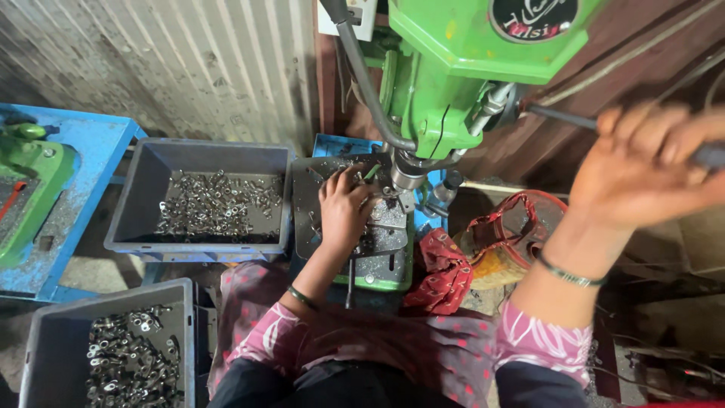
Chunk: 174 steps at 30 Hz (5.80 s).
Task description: The person operates a green drill press to drill holes in small metal parts. They pick each part from a bin, position it under the drill bit, lower the lever to drill, then remove and discard the part. The process repeats continuously.
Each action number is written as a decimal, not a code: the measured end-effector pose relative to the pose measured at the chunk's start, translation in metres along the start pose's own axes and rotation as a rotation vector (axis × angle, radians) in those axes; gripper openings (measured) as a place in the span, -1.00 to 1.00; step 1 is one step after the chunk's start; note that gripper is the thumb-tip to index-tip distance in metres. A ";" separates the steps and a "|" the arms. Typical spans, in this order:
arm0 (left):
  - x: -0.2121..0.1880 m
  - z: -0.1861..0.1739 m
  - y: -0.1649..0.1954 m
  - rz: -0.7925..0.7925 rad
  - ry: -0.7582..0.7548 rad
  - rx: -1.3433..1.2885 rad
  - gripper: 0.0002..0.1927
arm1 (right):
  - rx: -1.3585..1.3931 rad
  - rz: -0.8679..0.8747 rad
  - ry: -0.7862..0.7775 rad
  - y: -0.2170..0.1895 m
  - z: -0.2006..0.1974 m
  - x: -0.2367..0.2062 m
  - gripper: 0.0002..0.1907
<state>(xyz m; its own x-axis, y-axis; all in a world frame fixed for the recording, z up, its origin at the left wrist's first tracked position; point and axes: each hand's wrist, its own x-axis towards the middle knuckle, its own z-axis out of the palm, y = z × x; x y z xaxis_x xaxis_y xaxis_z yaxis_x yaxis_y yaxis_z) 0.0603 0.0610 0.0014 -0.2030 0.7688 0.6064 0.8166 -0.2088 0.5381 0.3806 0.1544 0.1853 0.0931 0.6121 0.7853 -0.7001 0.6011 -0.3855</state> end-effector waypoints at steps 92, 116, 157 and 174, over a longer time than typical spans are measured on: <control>0.001 0.000 -0.017 -0.334 -0.028 -0.210 -0.69 | -0.159 -0.016 -0.076 -0.009 0.002 -0.017 -0.52; -0.007 -0.004 0.021 0.098 0.149 -0.019 -0.83 | 0.045 0.363 0.093 0.000 -0.045 0.067 -0.61; -0.003 0.010 0.005 0.055 0.023 -0.026 -0.84 | -0.035 -0.042 0.061 -0.013 0.029 -0.057 -0.59; -0.005 0.014 0.003 0.052 0.008 -0.112 -0.80 | -0.074 0.035 0.039 -0.018 0.008 -0.007 -0.46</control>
<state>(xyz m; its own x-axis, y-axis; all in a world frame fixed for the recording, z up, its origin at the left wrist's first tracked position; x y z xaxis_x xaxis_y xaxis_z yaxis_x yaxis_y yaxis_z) 0.0716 0.0651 -0.0082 -0.1665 0.7506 0.6394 0.7606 -0.3149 0.5678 0.3865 0.1355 0.1909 0.0981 0.6516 0.7522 -0.6496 0.6145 -0.4477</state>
